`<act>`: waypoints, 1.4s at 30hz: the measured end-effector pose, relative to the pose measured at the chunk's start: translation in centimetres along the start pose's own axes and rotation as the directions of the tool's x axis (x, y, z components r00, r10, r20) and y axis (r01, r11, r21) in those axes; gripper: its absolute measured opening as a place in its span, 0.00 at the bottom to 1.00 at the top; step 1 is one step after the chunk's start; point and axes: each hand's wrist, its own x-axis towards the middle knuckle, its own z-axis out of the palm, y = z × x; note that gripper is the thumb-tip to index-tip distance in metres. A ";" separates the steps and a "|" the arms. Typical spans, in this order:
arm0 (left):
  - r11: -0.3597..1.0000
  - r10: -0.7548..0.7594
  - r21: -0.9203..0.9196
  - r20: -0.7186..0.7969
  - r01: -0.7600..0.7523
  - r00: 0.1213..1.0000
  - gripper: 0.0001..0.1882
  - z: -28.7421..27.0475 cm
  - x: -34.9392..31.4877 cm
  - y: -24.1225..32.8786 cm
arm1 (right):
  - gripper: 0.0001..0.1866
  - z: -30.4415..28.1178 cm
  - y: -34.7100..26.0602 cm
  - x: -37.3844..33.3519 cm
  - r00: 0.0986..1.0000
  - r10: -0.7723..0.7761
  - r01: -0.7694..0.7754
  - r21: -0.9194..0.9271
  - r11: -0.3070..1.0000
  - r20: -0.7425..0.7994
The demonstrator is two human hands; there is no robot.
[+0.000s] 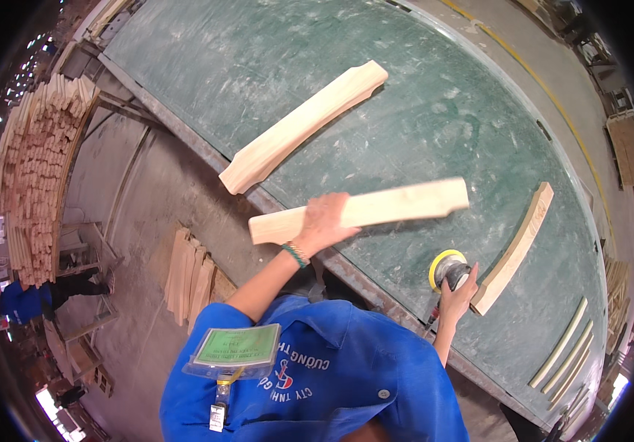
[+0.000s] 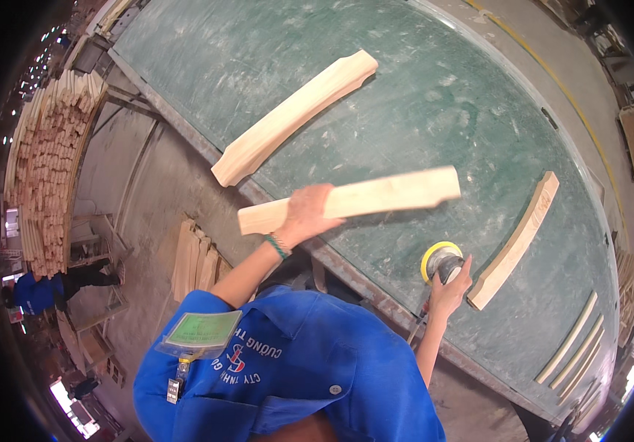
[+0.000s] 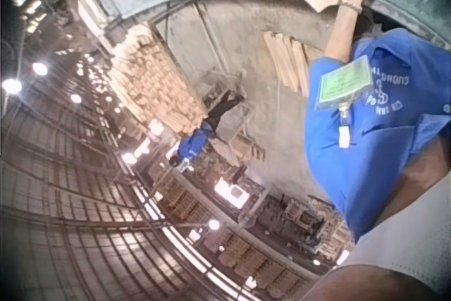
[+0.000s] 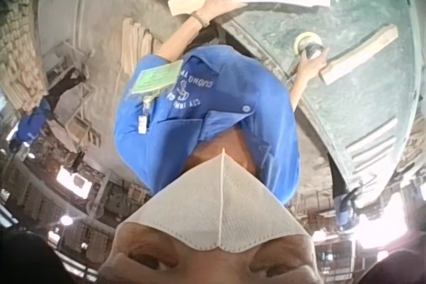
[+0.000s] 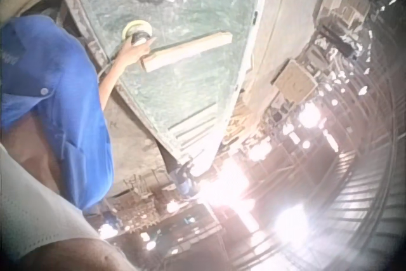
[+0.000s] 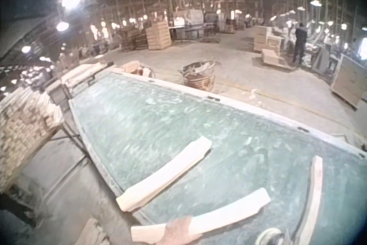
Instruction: The person uses an orbital sander to smooth the surfaces of several curved wooden pieces on a green workbench. After sanding, the person stacks the finished pieces and hands them to a coworker.
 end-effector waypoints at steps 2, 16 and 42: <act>0.996 -0.073 0.046 -0.104 0.079 0.992 0.32 -2.6 0.2 -0.7 | 0.51 -0.3 -0.2 0.1 1.000 0.003 -0.003 -0.010 1.000 0.028; 0.861 -0.248 -0.399 0.215 0.316 0.945 0.35 -15.2 13.2 -16.3 | 0.44 -0.8 -3.7 -0.3 0.967 -0.201 0.193 -0.065 0.979 -0.158; 0.999 -0.025 0.039 0.028 0.024 0.999 0.29 -14.8 9.2 -12.8 | 0.49 9.5 -35.3 1.4 0.354 -0.928 0.935 -0.059 0.350 0.115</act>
